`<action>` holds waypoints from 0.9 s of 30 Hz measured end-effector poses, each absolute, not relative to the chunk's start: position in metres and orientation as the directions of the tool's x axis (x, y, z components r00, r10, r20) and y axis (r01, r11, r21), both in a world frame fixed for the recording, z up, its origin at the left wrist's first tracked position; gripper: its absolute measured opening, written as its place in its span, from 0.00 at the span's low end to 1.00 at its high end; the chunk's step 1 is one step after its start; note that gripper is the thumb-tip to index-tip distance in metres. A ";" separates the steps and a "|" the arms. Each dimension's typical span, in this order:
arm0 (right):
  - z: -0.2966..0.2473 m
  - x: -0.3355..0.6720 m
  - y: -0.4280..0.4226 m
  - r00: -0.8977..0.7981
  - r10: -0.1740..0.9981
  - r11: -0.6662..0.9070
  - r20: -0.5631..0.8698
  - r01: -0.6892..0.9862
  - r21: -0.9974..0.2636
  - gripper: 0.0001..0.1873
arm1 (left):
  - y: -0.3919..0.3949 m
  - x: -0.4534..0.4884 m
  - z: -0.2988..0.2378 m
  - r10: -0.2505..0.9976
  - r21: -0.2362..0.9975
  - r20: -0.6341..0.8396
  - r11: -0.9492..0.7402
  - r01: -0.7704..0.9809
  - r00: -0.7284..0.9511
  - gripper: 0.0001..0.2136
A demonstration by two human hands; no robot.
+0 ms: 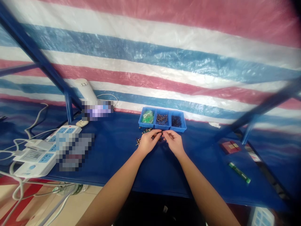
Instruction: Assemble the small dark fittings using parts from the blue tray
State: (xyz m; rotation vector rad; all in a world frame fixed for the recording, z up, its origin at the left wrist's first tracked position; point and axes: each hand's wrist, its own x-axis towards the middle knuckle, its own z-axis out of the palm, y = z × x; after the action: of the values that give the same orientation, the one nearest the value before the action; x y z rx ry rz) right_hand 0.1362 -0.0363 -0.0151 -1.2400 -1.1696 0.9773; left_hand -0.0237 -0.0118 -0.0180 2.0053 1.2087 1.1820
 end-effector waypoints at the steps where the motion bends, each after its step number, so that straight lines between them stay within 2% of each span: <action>1: -0.015 0.136 -0.036 0.171 0.979 0.104 0.112 0.055 -0.993 0.18 | -0.012 -0.024 -0.019 0.882 0.763 0.414 -0.472 0.441 0.227 0.12; 6: -0.015 0.137 -0.034 0.264 0.961 0.099 0.077 -0.068 -0.993 0.16 | -0.009 -0.023 -0.021 0.873 0.743 0.422 -0.487 0.460 0.244 0.13; 11: -0.013 0.149 -0.028 0.460 0.888 0.156 0.011 -0.279 -0.947 0.15 | -0.005 -0.024 -0.020 0.804 0.608 0.504 -0.591 0.531 0.317 0.11; 17: -0.017 0.162 -0.021 0.575 0.818 0.164 0.011 -0.216 -0.963 0.19 | -0.004 -0.023 -0.022 0.795 0.580 0.479 -0.605 0.545 0.373 0.09; 27: -0.023 0.165 -0.020 0.566 0.824 0.122 -0.007 -0.190 -0.974 0.22 | -0.006 -0.021 -0.024 0.809 0.628 0.427 -0.587 0.511 0.404 0.09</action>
State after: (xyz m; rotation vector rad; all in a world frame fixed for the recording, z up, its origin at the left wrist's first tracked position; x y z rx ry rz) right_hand 0.1653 -0.0198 -0.0235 -1.2328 -0.6422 0.8193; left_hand -0.0212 -0.0057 -0.0235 2.2664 1.1323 1.0171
